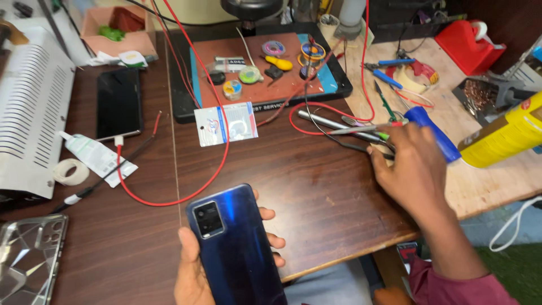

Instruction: The person pries open the back cover of a smartphone, removes the back panel and works on the internal components, then uses a powered screwdriver on the phone's internals. The episode ends while the person is still working on the opened phone.

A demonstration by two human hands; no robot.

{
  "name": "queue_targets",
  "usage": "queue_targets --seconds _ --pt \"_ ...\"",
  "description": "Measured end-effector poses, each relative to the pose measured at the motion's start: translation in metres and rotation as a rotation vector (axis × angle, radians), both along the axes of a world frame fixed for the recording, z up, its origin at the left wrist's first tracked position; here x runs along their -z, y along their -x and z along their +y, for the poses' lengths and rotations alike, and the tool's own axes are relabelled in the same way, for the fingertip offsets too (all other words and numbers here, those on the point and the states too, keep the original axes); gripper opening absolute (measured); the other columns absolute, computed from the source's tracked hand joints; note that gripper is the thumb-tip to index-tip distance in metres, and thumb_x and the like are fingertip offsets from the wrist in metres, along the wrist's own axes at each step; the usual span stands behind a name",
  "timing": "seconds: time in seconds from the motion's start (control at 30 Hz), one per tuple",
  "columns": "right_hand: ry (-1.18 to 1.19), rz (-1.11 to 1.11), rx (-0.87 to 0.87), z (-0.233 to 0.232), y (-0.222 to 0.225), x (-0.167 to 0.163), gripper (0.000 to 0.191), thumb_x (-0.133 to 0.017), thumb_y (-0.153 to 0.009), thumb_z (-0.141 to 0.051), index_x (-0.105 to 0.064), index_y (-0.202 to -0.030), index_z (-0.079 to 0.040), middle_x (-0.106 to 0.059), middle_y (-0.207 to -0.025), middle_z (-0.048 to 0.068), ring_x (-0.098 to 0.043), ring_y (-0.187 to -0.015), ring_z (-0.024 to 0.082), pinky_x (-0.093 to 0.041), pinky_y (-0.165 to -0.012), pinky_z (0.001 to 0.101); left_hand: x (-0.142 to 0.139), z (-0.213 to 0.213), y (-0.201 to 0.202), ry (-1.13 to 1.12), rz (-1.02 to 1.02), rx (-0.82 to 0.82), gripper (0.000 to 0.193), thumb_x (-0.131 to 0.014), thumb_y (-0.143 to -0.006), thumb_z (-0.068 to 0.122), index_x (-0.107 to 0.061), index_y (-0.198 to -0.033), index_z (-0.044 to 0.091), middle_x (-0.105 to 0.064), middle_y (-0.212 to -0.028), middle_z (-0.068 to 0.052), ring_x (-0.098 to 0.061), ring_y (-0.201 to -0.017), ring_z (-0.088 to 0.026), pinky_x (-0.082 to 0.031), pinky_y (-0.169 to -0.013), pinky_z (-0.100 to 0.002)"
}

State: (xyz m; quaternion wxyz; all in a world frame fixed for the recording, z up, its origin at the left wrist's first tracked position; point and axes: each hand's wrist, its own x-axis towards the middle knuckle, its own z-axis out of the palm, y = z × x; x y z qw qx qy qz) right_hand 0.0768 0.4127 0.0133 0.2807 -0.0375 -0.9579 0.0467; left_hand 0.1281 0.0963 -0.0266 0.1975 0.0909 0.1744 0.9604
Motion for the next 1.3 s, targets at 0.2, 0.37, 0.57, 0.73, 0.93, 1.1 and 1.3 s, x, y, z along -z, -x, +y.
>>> queue_targets --seconds 0.2,0.37,0.57,0.73,0.93,1.1,1.3 --pt "-0.171 -0.060 -0.279 0.018 0.037 0.002 0.027 -0.077 -0.075 -0.015 -0.075 -0.101 -0.009 -0.067 -0.097 0.012 -0.063 -0.099 0.035 -0.049 -0.081 0.0482 0.007 -0.004 0.005 0.020 -0.005 0.075 0.099 -0.040 -0.095 0.071 -0.028 -0.157 -0.005 -0.053 -0.137 -0.030 -0.066 -0.108 -0.039 -0.060 -0.086 -0.048" --pt "-0.053 0.028 -0.202 0.051 0.045 0.005 0.018 -0.076 -0.089 -0.015 -0.071 -0.104 -0.007 -0.065 -0.098 0.014 -0.065 -0.095 0.034 -0.052 -0.081 0.0446 0.018 -0.012 0.009 0.109 -0.024 0.061 0.102 -0.042 -0.091 0.074 -0.029 -0.157 -0.003 -0.054 -0.137 -0.029 -0.066 -0.108 -0.039 -0.060 -0.086 -0.052" --pt "0.086 0.116 -0.080 0.087 0.059 -0.022 0.042 -0.079 -0.083 -0.013 -0.069 -0.122 -0.003 -0.067 -0.098 0.014 -0.065 -0.088 0.033 -0.051 -0.078 0.0449 0.036 -0.017 0.016 0.158 -0.016 0.079 0.105 -0.047 -0.087 0.076 -0.027 -0.157 0.001 -0.053 -0.137 -0.029 -0.065 -0.110 -0.042 -0.059 -0.086 -0.060" --pt "0.027 0.120 -0.138 0.066 0.034 -0.017 0.011 -0.070 -0.096 -0.007 -0.072 -0.107 -0.007 -0.068 -0.100 0.012 -0.066 -0.098 0.032 -0.052 -0.086 0.0438 0.041 -0.017 0.022 0.087 0.037 0.079 0.102 -0.048 -0.090 0.075 -0.027 -0.157 0.000 -0.052 -0.137 -0.031 -0.065 -0.109 -0.045 -0.059 -0.085 -0.062" --pt "-0.086 -0.053 -0.237 0.022 0.018 0.009 0.026 -0.077 -0.084 -0.018 -0.074 -0.104 -0.002 -0.068 -0.095 0.016 -0.064 -0.094 0.037 -0.051 -0.082 0.0464 0.034 -0.017 0.017 0.150 -0.004 0.090 0.103 -0.048 -0.087 0.075 -0.029 -0.155 0.000 -0.053 -0.136 -0.029 -0.066 -0.109 -0.042 -0.060 -0.085 -0.060" --pt "0.236 -0.271 -0.220 0.018 0.015 0.009 0.025 -0.077 -0.082 -0.024 -0.075 -0.101 -0.007 -0.073 -0.093 0.013 -0.069 -0.090 0.032 -0.054 -0.080 0.0421 0.025 -0.016 0.011 0.142 -0.054 0.069 0.100 -0.040 -0.090 0.075 -0.031 -0.154 -0.001 -0.055 -0.134 -0.028 -0.067 -0.107 -0.038 -0.060 -0.085 -0.057" --pt "0.066 -0.300 -0.047 0.020 -0.003 -0.009 0.023 -0.078 -0.082 -0.021 -0.075 -0.100 -0.007 -0.073 -0.100 0.015 -0.068 -0.095 0.035 -0.054 -0.084 0.0447 0.021 -0.012 0.008 0.072 -0.011 0.022 0.096 -0.037 -0.094 0.071 -0.032 -0.152 -0.004 -0.056 -0.132 -0.029 -0.068 -0.105 -0.038 -0.062 -0.081 -0.053"
